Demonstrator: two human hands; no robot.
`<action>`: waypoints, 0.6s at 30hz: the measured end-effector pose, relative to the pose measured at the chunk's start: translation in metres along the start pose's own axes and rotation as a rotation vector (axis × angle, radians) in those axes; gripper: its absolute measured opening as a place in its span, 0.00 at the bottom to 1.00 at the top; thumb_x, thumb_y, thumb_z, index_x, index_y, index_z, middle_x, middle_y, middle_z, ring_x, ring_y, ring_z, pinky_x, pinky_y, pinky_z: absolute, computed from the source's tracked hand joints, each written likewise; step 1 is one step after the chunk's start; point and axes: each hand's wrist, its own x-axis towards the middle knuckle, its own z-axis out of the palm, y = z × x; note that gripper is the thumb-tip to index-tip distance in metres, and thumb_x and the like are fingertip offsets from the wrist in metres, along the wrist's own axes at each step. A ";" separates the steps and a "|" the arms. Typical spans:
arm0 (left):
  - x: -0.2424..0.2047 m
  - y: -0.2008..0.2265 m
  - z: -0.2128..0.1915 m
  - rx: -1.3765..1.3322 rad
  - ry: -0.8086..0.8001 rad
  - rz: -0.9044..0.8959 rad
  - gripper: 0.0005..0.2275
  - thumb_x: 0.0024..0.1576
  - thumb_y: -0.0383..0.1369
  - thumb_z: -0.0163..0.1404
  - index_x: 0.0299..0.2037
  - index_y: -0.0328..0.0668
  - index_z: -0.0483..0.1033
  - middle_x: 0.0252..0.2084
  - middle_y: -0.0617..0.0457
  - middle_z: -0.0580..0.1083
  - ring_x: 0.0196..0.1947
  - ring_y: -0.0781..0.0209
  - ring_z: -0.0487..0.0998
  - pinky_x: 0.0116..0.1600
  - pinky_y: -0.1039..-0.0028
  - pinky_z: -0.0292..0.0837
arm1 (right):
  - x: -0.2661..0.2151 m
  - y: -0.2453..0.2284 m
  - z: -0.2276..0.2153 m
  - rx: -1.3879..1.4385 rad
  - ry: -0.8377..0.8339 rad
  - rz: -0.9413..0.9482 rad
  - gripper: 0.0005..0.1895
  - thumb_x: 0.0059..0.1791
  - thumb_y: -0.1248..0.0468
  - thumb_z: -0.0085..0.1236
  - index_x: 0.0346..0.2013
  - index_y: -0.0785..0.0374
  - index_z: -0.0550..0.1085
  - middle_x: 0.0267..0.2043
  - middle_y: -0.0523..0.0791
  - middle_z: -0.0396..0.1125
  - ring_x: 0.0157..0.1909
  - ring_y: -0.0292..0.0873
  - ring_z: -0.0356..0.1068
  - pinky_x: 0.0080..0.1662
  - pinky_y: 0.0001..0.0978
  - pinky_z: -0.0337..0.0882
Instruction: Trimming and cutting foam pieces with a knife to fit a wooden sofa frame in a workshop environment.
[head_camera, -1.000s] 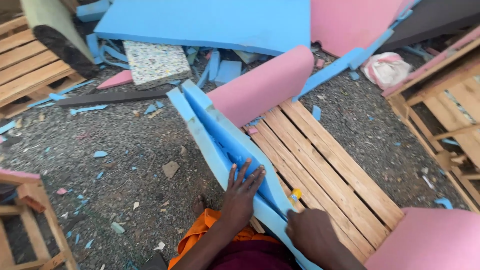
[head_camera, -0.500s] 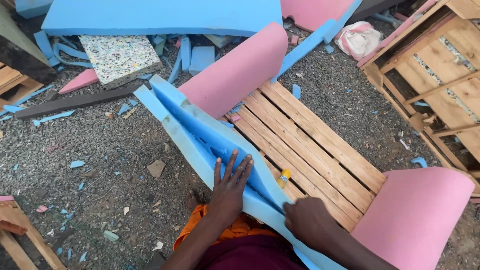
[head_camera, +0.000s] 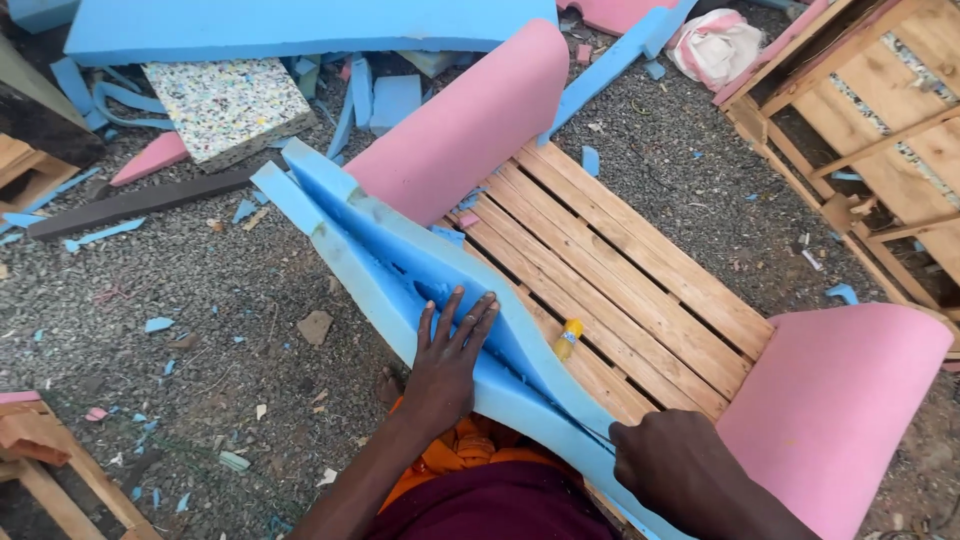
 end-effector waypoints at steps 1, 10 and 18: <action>0.000 -0.002 0.000 -0.009 -0.021 0.000 0.56 0.56 0.12 0.53 1.01 0.48 0.46 1.04 0.53 0.45 1.02 0.33 0.34 0.97 0.26 0.31 | 0.006 0.000 0.003 0.028 0.044 0.001 0.13 0.63 0.48 0.53 0.46 0.49 0.80 0.30 0.48 0.77 0.31 0.65 0.77 0.34 0.62 0.73; 0.033 0.056 -0.033 -0.207 0.313 -0.105 0.14 0.74 0.29 0.66 0.65 0.34 0.79 0.61 0.41 0.79 0.62 0.40 0.79 0.67 0.49 0.82 | 0.009 -0.011 0.015 0.077 0.179 0.046 0.21 0.70 0.45 0.50 0.39 0.50 0.75 0.23 0.43 0.68 0.23 0.56 0.67 0.29 0.53 0.60; 0.006 0.114 0.017 -0.187 0.358 -0.140 0.13 0.77 0.33 0.66 0.42 0.39 0.77 0.45 0.48 0.72 0.51 0.47 0.72 0.58 0.55 0.75 | -0.001 -0.011 0.021 0.153 0.286 -0.042 0.13 0.70 0.47 0.55 0.52 0.49 0.78 0.31 0.43 0.79 0.25 0.58 0.76 0.29 0.56 0.69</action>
